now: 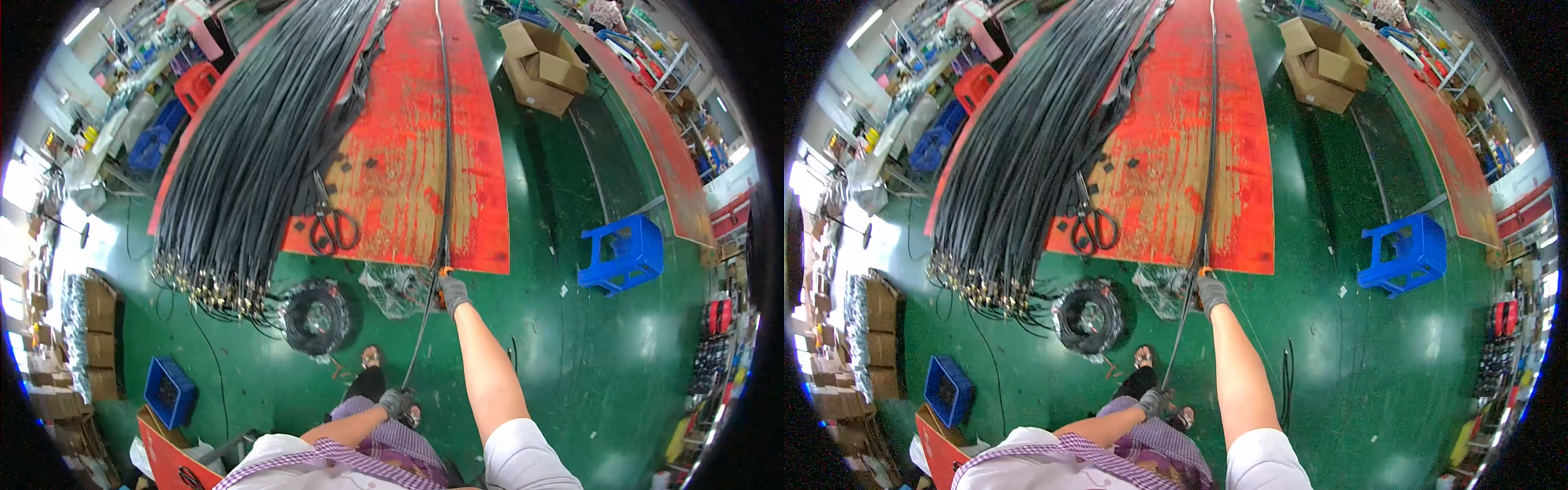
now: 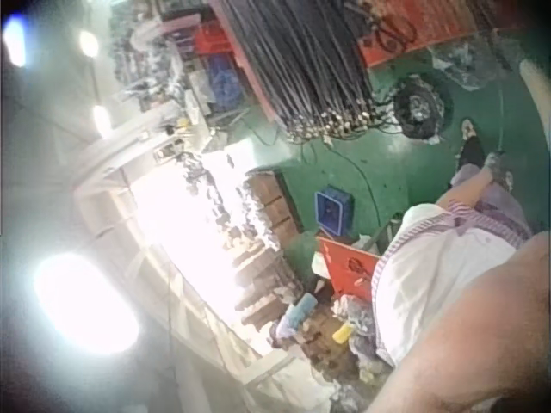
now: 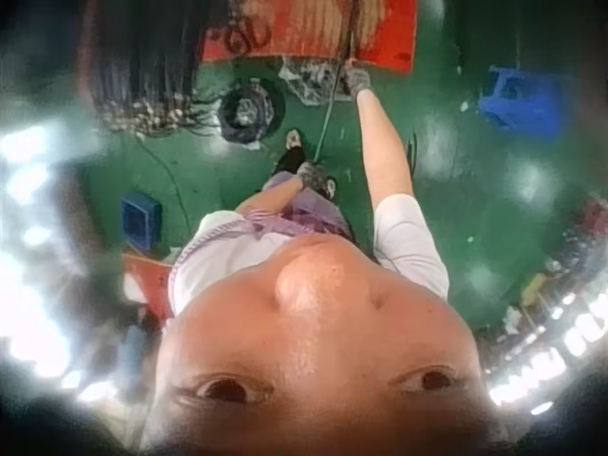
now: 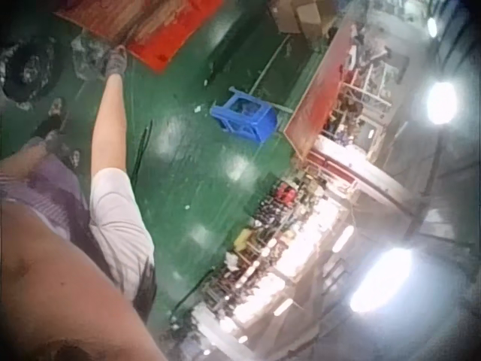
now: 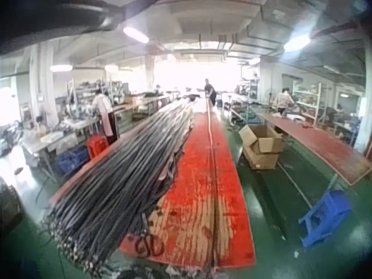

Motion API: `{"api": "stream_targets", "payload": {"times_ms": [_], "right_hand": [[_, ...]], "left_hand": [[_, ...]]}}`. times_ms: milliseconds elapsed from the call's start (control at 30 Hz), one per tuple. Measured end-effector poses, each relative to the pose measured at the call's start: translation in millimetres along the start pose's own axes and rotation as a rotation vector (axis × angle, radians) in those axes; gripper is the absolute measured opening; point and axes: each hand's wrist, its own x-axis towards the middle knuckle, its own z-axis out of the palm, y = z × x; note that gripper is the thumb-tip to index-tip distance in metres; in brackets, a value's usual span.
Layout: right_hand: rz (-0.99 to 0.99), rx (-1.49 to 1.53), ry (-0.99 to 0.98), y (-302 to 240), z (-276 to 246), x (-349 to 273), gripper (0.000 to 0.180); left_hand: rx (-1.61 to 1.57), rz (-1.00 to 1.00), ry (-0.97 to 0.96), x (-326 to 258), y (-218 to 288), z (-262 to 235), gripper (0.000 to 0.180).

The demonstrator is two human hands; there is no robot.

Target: The person strips the outer insulation from black cables using pliers and cuts them to length. They then insert a metal rod into the exposed end of the cable and secure it with a small green tie.

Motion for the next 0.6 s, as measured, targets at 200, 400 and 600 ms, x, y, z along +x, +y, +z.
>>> {"api": "stream_targets", "payload": {"times_ms": [200,400,600], "right_hand": [[-0.151,-0.19,0.083,80,-16,85,0.022],[-0.273,-0.271,-0.047,87,-7,87,0.022],[0.004,-0.381,-0.052,28,-6,29,0.031]], "left_hand": [[-0.12,0.351,-0.049,55,-48,13,0.043],[-0.631,0.463,0.192,105,82,-148,0.029],[0.078,0.695,0.21,80,75,-122,0.021]]}}
